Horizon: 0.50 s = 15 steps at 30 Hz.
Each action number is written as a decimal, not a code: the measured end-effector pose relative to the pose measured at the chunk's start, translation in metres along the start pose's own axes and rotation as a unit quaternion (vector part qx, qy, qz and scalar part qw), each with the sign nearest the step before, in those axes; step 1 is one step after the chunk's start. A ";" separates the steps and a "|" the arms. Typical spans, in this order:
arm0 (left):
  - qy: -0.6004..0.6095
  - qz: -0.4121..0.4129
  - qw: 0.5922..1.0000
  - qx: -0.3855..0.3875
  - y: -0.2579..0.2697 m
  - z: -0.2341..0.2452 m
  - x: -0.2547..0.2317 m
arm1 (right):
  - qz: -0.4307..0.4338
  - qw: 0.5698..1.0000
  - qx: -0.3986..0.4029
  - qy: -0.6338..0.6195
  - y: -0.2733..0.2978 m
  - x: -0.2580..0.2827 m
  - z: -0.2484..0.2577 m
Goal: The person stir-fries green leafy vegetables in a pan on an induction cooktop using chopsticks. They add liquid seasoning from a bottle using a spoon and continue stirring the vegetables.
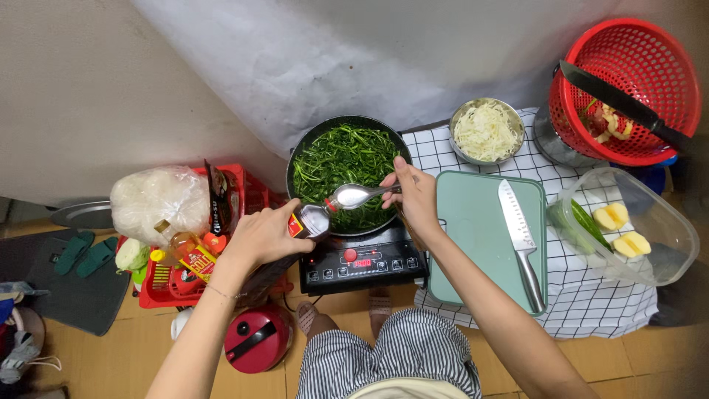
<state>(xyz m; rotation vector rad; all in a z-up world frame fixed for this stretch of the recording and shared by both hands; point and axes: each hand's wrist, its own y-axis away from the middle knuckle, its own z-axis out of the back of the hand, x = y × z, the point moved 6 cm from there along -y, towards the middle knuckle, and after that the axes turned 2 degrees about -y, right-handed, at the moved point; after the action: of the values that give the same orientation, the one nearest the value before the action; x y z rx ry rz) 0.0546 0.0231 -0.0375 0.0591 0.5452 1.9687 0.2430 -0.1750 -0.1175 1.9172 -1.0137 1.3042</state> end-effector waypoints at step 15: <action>-0.013 0.007 1.000 -0.001 -0.004 -0.001 0.008 | 0.002 1.000 0.002 -0.015 -0.002 -0.002 -0.004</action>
<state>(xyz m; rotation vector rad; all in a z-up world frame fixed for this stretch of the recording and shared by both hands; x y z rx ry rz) 0.0541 0.0311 -0.0413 0.0871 0.5283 1.9791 0.2420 -0.1702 -0.1181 1.9443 -1.0299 1.2846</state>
